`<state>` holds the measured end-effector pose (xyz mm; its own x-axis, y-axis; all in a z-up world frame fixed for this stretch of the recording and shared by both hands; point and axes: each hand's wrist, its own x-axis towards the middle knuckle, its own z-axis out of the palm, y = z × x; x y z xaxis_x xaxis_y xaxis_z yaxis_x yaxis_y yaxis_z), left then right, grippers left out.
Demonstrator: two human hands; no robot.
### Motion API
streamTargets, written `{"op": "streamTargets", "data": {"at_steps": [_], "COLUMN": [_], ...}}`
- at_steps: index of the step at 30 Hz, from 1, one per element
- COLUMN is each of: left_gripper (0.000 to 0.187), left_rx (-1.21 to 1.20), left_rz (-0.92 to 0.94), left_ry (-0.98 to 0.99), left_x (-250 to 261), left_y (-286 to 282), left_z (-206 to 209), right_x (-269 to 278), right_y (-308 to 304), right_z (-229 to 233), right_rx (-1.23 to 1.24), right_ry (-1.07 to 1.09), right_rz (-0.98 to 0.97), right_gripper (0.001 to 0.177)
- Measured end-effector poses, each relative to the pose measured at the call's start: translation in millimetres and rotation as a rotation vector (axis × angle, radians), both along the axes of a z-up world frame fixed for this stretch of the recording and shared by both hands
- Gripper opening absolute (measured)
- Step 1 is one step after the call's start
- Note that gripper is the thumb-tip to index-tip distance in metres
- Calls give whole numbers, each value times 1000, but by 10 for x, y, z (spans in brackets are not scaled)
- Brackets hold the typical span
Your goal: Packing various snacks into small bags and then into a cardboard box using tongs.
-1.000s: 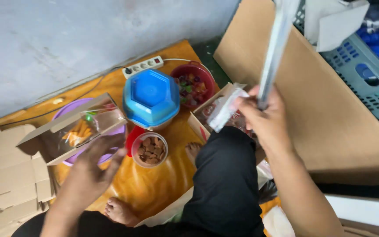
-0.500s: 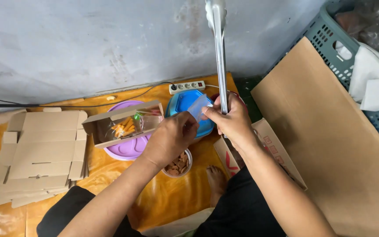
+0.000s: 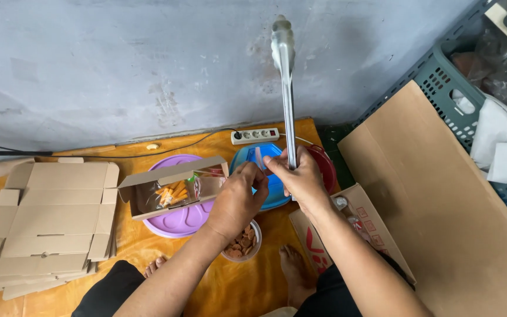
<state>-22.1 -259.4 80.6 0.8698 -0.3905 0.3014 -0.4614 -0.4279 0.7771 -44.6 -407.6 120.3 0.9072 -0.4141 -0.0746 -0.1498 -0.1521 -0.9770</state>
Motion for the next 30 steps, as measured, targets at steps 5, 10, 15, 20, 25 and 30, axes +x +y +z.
{"op": "streamTargets", "data": {"at_steps": [5,10,15,20,25,30], "left_gripper": [12,11,21,32,24,23], "left_rx": [21,-175,-277,-404,-395,-253], "left_rz": [-15,-19,28,47,106,107], "left_ry": [48,398,602,719,748,667], "left_x": [72,95,198,218,283,306], "left_y": [24,30,35,-24,-32,60], "left_z": [10,173,129,51,52,102], "right_x": [68,107,72,117,154,91], "right_y": [-27,24,26,-24,-159,-78], "right_z": [-253,-99,-95,-316,-541,-206], "right_rx": [-20,-53,-62,-130,-122,-106], "right_ry": [19,12,36,77,95,79], "right_rz": [17,-16,14,33,66,8], "right_gripper": [30,24,27,28,31,27]}}
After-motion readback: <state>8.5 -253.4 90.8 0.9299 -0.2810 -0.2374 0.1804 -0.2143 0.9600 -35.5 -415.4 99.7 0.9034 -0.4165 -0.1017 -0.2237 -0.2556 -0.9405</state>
